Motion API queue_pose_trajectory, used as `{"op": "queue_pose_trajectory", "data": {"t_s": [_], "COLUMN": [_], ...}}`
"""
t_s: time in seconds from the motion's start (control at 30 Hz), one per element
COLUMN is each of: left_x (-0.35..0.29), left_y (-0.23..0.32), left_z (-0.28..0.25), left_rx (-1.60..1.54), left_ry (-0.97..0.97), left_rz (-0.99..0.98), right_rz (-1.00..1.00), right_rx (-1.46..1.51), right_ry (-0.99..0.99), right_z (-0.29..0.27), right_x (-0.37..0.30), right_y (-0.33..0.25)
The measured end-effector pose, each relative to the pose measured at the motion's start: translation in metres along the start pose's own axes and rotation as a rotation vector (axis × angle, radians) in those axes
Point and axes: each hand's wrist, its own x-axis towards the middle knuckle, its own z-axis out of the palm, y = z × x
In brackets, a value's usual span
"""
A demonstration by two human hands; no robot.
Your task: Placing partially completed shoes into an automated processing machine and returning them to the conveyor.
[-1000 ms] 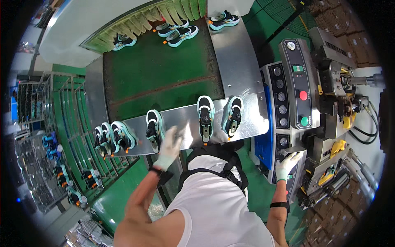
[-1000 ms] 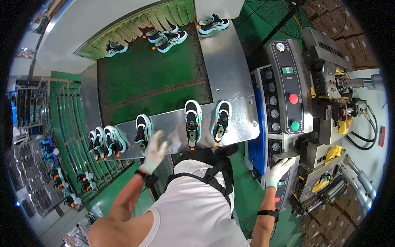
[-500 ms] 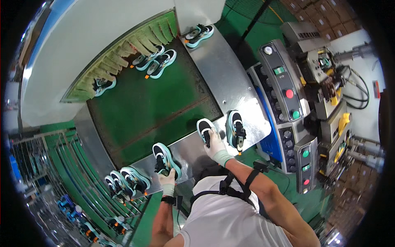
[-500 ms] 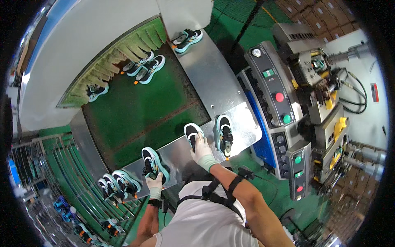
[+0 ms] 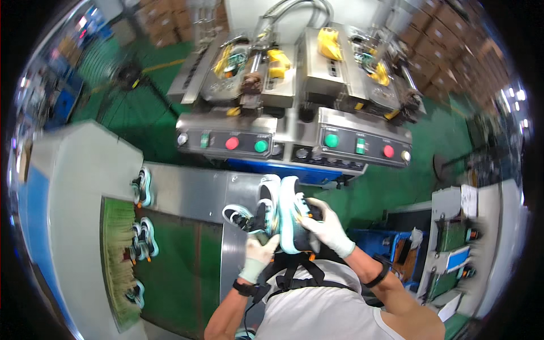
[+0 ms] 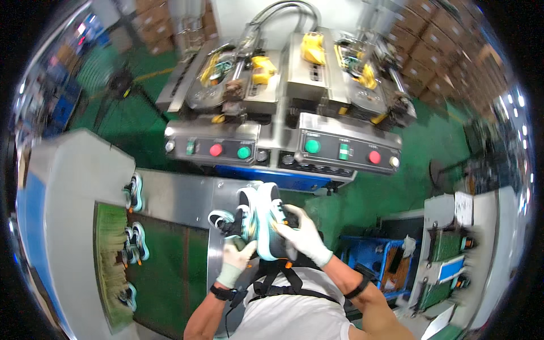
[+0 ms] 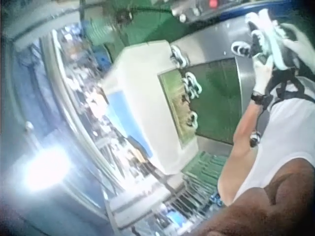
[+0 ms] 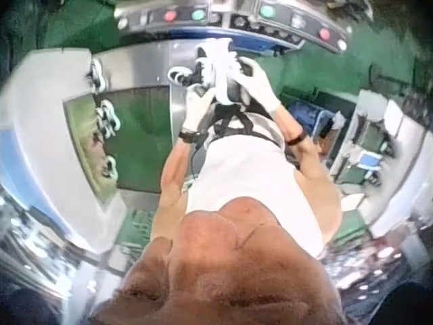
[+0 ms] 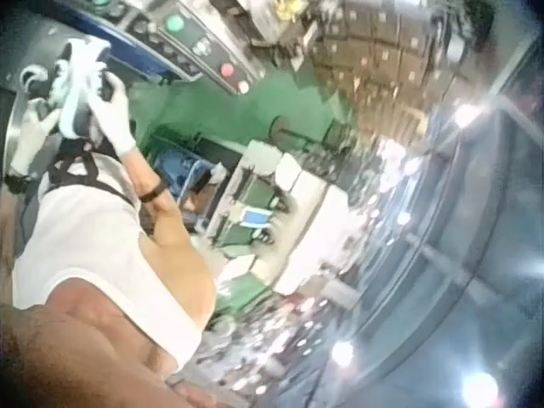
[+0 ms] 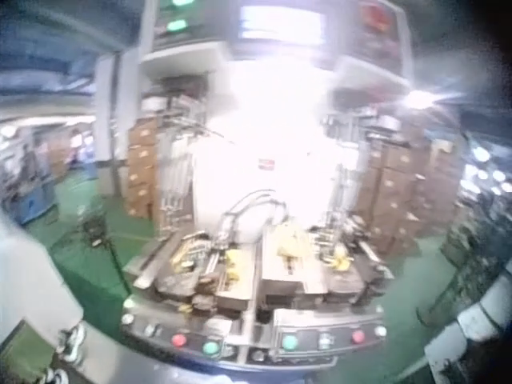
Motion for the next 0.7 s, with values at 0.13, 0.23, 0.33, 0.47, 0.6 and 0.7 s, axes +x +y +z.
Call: {"op": "queue_pose_trajectory", "data": {"t_s": [0.13, 0.23, 0.33, 0.47, 0.6, 0.7], "left_x": [0.031, 0.019, -0.012, -0.054, -0.115, -0.127], "left_y": [0.079, 0.13, 0.186, 0.23, 0.259, 0.219], "left_z": [0.101, 0.184, 0.268, 0.395, 0.532, 0.651], "left_rx": [0.094, 0.242, 0.11, 0.06, 0.242, 0.259], "left_ry": [-0.277, -0.575, -0.887, -1.171, -1.218, -1.064], "left_rz": [0.395, 0.367, 0.588, 0.702, 0.986, 1.374], "right_rz": [0.037, 0.078, 0.12, 0.124, 0.385, 0.818], "right_rx": [0.268, 0.452, 0.421, 0.185, -0.077, -0.261], "right_ry": [0.512, 0.805, 1.13, 1.595, 1.89, 1.9], "right_z": [-0.116, -0.179, -0.232, -0.287, -0.35, -0.411], "right_x": [-0.073, -0.139, -0.21, -0.303, -0.388, -0.415], "right_y": [0.023, 0.048, 0.08, 0.103, 0.106, 0.147]}}
